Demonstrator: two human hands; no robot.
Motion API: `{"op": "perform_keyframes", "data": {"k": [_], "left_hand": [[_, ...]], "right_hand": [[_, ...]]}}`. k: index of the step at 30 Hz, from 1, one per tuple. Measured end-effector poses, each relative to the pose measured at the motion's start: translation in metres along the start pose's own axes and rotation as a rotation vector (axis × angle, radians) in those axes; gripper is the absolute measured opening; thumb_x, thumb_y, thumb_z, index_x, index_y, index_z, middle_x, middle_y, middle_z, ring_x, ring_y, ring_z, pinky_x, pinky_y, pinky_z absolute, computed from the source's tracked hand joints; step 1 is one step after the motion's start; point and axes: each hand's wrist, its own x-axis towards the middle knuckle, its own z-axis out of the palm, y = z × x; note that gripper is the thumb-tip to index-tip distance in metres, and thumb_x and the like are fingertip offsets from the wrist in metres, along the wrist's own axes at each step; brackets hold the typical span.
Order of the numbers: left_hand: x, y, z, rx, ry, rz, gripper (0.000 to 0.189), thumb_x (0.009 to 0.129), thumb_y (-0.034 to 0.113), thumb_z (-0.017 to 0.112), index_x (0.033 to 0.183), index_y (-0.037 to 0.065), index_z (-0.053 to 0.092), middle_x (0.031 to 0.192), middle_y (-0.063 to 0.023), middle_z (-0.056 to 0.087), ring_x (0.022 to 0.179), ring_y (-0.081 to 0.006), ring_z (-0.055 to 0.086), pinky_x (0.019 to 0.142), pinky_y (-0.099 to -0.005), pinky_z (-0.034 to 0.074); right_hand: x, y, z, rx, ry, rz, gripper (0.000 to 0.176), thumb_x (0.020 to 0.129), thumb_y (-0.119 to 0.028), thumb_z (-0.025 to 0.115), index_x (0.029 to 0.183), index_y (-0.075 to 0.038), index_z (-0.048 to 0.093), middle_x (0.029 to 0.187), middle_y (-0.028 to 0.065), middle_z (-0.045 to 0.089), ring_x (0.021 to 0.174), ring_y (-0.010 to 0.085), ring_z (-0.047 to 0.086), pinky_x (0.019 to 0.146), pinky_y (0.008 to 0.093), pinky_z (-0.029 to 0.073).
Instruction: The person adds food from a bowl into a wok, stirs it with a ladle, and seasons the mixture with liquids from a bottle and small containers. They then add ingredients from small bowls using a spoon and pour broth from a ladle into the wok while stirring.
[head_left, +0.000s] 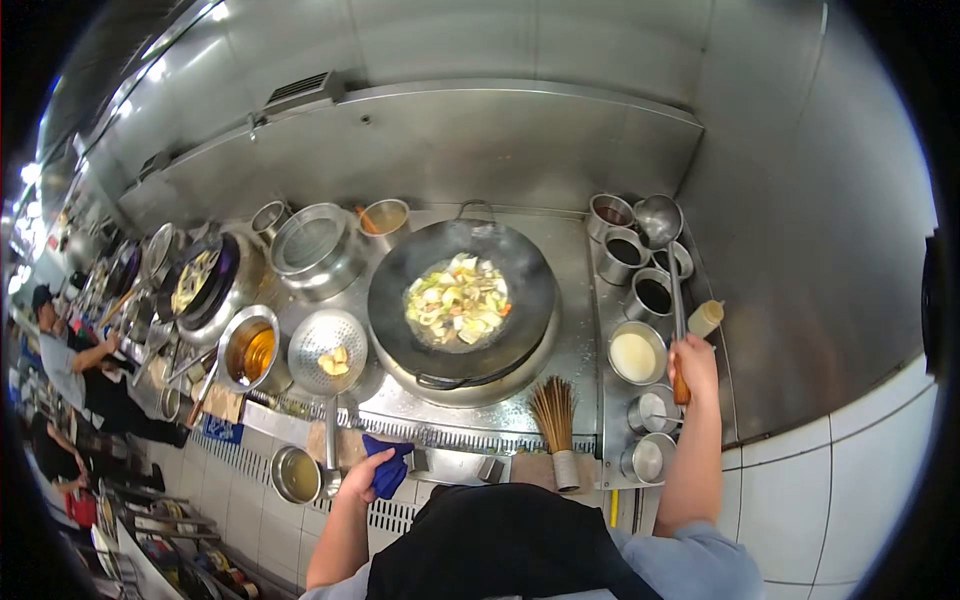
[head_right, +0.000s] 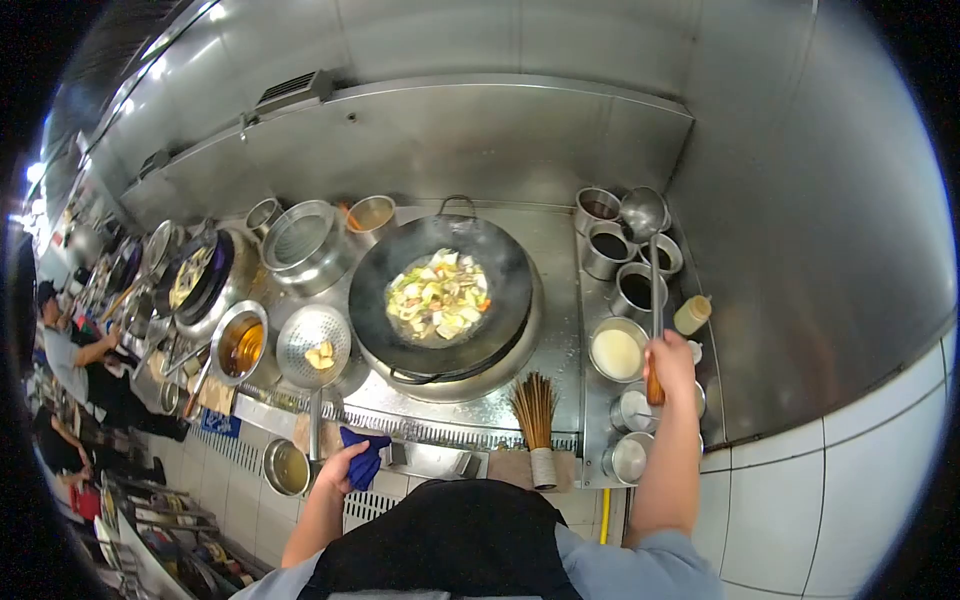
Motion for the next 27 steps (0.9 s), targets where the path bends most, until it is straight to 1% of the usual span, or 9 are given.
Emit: {"op": "perform_keyframes", "data": {"k": [5, 10, 13, 16, 17, 19, 20, 22, 27], "left_hand": [[0.004, -0.003, 0.000, -0.006, -0.021, 0.029, 0.040, 0.081, 0.016, 0.067, 0.115, 0.000, 0.053, 0.093, -0.0103, 0.063, 0.080, -0.0219, 0.064, 0.071, -0.0325, 0.055], [0.009, 0.001, 0.002, 0.006, -0.069, -0.006, 0.039, 0.081, 0.019, 0.068, 0.112, 0.000, 0.053, 0.090, -0.0089, 0.062, 0.077, -0.0199, 0.063, 0.069, -0.0310, 0.055], [0.004, 0.002, 0.002, 0.009, -0.103, -0.019, 0.039, 0.081, 0.019, 0.068, 0.112, 0.002, 0.053, 0.089, -0.0075, 0.061, 0.076, -0.0187, 0.063, 0.069, -0.0305, 0.055], [0.001, -0.001, -0.011, -0.017, -0.083, 0.062, 0.038, 0.081, 0.020, 0.068, 0.112, 0.002, 0.054, 0.087, -0.0061, 0.061, 0.075, -0.0174, 0.062, 0.069, -0.0295, 0.053], [-0.003, -0.002, -0.018, -0.020, -0.076, 0.065, 0.038, 0.081, 0.020, 0.068, 0.112, 0.002, 0.054, 0.087, -0.0061, 0.061, 0.075, -0.0174, 0.062, 0.069, -0.0295, 0.053], [-0.009, -0.006, -0.027, -0.113, -0.105, 0.094, 0.039, 0.081, 0.021, 0.069, 0.111, 0.001, 0.055, 0.087, -0.0055, 0.060, 0.075, -0.0172, 0.061, 0.069, -0.0289, 0.052], [-0.010, -0.008, -0.035, -0.127, -0.156, 0.069, 0.039, 0.080, 0.022, 0.069, 0.111, 0.001, 0.055, 0.088, -0.0055, 0.060, 0.075, -0.0174, 0.061, 0.069, -0.0285, 0.052], [-0.016, -0.012, -0.037, -0.120, -0.110, 0.047, 0.039, 0.080, 0.023, 0.069, 0.111, 0.001, 0.055, 0.088, -0.0057, 0.060, 0.076, -0.0175, 0.061, 0.069, -0.0285, 0.052], [-0.004, -0.004, -0.026, -0.074, -0.133, 0.017, 0.039, 0.080, 0.021, 0.070, 0.109, 0.000, 0.055, 0.089, -0.0089, 0.063, 0.077, -0.0202, 0.063, 0.070, -0.0304, 0.053]], "right_hand": [[-0.076, -0.027, 0.042, 0.025, -0.376, 0.160, 0.005, 0.078, -0.007, 0.055, 0.080, -0.005, 0.051, 0.058, 0.0027, 0.050, 0.040, 0.0108, 0.047, 0.038, 0.0260, 0.036], [-0.070, 0.000, 0.124, -0.239, -0.708, 0.088, 0.006, 0.081, -0.005, 0.050, 0.085, -0.001, 0.053, 0.060, 0.0022, 0.052, 0.042, 0.0111, 0.049, 0.038, 0.0255, 0.039], [-0.065, 0.026, 0.174, -0.461, -0.669, 0.009, 0.009, 0.080, -0.006, 0.051, 0.088, -0.002, 0.053, 0.060, 0.0038, 0.053, 0.043, 0.0122, 0.050, 0.039, 0.0276, 0.039], [-0.080, 0.044, 0.190, -0.577, -0.624, -0.408, 0.016, 0.081, -0.010, 0.051, 0.095, -0.004, 0.057, 0.060, 0.0088, 0.055, 0.044, 0.0194, 0.054, 0.041, 0.0325, 0.042], [-0.072, 0.055, 0.174, -0.575, -0.632, -0.410, 0.016, 0.081, -0.010, 0.051, 0.095, -0.004, 0.057, 0.060, 0.0088, 0.055, 0.044, 0.0194, 0.054, 0.041, 0.0325, 0.042], [-0.082, 0.028, 0.146, -0.500, -0.730, 0.050, 0.019, 0.081, -0.012, 0.051, 0.096, -0.003, 0.058, 0.063, 0.0138, 0.058, 0.051, 0.0295, 0.058, 0.047, 0.0382, 0.046], [-0.079, 0.023, 0.149, -0.511, -0.740, 0.045, 0.019, 0.081, -0.012, 0.051, 0.096, -0.003, 0.058, 0.063, 0.0138, 0.058, 0.051, 0.0295, 0.058, 0.047, 0.0382, 0.046], [-0.082, 0.021, 0.150, -0.795, -0.523, -0.438, 0.025, 0.080, -0.014, 0.053, 0.101, -0.003, 0.058, 0.071, 0.0186, 0.062, 0.064, 0.0379, 0.061, 0.058, 0.0418, 0.049], [-0.099, 0.028, 0.196, -0.816, -0.538, -0.303, 0.033, 0.078, -0.015, 0.054, 0.110, -0.003, 0.056, 0.085, 0.0234, 0.062, 0.082, 0.0411, 0.060, 0.071, 0.0461, 0.048]]}}
